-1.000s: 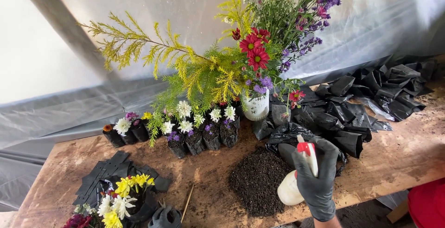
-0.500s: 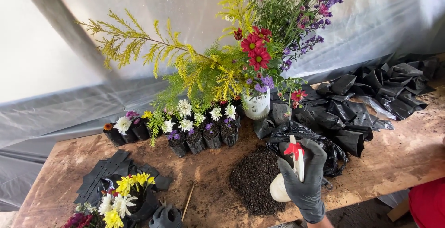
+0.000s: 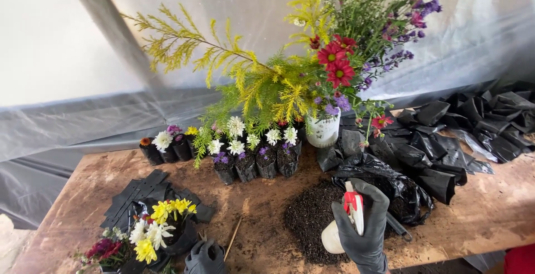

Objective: The person scoops soil from a black bag onto a wooden table using a small trowel and spreads it with gloved hands. They then pick up a spray bottle and mist the soil pile and nearby potted flowers before returning to the soil.

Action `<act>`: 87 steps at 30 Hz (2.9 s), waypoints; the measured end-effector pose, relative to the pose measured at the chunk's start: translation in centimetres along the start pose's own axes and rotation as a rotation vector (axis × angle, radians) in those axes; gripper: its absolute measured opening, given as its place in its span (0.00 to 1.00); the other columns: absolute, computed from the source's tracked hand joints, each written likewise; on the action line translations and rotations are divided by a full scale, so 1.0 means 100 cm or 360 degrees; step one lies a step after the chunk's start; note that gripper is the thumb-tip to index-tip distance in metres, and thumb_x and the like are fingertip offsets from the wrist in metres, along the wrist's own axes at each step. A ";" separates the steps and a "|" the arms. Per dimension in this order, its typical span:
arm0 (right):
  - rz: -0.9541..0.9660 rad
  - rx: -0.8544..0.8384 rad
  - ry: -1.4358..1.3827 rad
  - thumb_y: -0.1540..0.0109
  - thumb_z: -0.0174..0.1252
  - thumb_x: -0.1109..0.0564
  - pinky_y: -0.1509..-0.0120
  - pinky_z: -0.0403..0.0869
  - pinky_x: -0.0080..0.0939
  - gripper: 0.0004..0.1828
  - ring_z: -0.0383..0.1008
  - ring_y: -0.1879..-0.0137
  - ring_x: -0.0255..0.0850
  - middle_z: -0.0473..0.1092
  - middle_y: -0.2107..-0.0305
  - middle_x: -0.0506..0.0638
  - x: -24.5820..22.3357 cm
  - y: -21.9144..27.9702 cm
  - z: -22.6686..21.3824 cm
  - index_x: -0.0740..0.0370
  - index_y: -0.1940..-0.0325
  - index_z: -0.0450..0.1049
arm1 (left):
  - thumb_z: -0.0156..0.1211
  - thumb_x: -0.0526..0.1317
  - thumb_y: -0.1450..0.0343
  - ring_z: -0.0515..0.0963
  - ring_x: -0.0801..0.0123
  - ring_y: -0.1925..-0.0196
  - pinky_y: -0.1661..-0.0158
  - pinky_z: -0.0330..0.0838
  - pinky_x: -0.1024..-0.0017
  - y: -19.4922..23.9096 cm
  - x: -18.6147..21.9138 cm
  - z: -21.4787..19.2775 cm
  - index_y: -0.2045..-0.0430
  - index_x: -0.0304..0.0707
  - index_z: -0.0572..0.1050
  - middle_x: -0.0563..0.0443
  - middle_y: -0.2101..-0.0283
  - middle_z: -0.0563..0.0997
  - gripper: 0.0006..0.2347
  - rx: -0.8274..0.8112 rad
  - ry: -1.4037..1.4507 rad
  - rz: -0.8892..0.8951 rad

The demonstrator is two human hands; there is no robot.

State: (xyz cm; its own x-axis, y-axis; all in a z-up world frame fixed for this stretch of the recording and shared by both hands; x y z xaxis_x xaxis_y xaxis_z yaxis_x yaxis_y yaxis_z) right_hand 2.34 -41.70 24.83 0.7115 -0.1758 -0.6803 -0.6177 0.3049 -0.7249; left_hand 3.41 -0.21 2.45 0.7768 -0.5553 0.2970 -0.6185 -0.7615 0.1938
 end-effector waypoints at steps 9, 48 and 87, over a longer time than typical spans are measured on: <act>0.0007 -0.0110 -0.0247 0.45 0.67 0.63 0.44 0.81 0.39 0.36 0.75 0.50 0.43 0.64 0.49 0.57 0.036 0.033 0.017 0.67 0.37 0.58 | 0.54 0.63 0.31 0.69 0.63 0.34 0.32 0.64 0.58 -0.007 -0.006 0.020 0.52 0.82 0.82 0.77 0.37 0.74 0.16 0.0132 -0.0015 -0.0010; 0.0046 0.0120 -0.1017 0.48 0.62 0.71 0.47 0.86 0.51 0.35 0.77 0.47 0.50 0.67 0.48 0.49 0.031 0.028 0.044 0.58 0.38 0.65 | 0.58 0.54 0.32 0.72 0.56 0.39 0.40 0.69 0.51 0.029 0.001 0.000 0.56 0.69 0.85 0.67 0.40 0.78 0.13 0.0396 0.0279 0.0262; 0.0075 0.0043 -0.0150 0.44 0.61 0.70 0.44 0.79 0.42 0.33 0.74 0.50 0.44 0.64 0.47 0.58 0.027 0.016 0.015 0.64 0.37 0.59 | 0.58 0.55 0.31 0.72 0.61 0.37 0.36 0.70 0.57 0.023 0.001 -0.005 0.56 0.75 0.85 0.73 0.39 0.77 0.12 0.0230 0.0229 0.0146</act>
State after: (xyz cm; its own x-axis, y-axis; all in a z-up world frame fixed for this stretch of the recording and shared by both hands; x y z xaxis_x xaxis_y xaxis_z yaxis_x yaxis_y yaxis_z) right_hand 3.75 -40.30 22.02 0.7108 -0.0723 -0.6996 -0.6431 0.3360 -0.6881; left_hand 2.01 -1.83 3.43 0.6867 -0.5788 0.4398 -0.6543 -0.7557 0.0270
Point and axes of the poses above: each hand's wrist, its own y-axis away from the middle knuckle, its own z-axis out of the palm, x = y × z, the point moved 1 cm from there along -y, towards the middle knuckle
